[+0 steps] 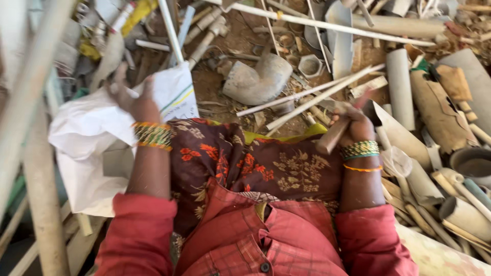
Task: The person uses a red blade to scrape debris off the surfaces and interiors of various plastic PVC pipes and fittings while sitting amidst a large pile of scrap materials.
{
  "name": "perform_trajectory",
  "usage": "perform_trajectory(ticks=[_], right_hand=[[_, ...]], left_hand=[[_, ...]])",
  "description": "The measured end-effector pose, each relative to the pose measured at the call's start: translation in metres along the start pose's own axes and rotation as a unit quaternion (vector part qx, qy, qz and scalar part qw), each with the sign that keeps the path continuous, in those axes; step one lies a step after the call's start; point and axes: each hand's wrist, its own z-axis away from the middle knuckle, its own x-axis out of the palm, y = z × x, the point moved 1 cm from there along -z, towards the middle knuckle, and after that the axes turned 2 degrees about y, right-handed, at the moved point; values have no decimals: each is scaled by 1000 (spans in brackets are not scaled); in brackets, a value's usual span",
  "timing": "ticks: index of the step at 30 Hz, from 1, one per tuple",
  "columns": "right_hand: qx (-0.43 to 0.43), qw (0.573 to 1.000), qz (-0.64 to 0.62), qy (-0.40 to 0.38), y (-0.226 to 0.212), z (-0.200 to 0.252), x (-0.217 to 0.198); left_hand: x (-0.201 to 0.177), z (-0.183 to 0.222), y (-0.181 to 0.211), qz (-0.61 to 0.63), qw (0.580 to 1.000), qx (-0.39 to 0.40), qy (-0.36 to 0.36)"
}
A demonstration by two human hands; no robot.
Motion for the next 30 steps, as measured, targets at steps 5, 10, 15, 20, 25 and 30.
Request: perform_trajectory(ticks=[5, 10, 15, 20, 25, 30], right_hand=[[0, 997, 74, 9, -23, 5, 35], [-130, 981, 130, 57, -63, -66, 51], [-177, 831, 497, 176, 21, -210, 16], [6, 728, 679, 95, 194, -181, -9], [102, 672, 733, 30, 264, -156, -14], [122, 635, 760, -64, 269, -170, -18]], left_hand=[[105, 64, 10, -151, 974, 21, -165], [130, 90, 11, -158, 791, -18, -591], [132, 104, 7, -116, 747, -11, -655], [121, 96, 27, -132, 715, -3, -687], [108, 86, 44, -147, 703, -2, -696], [116, 82, 61, -129, 692, -46, -709]])
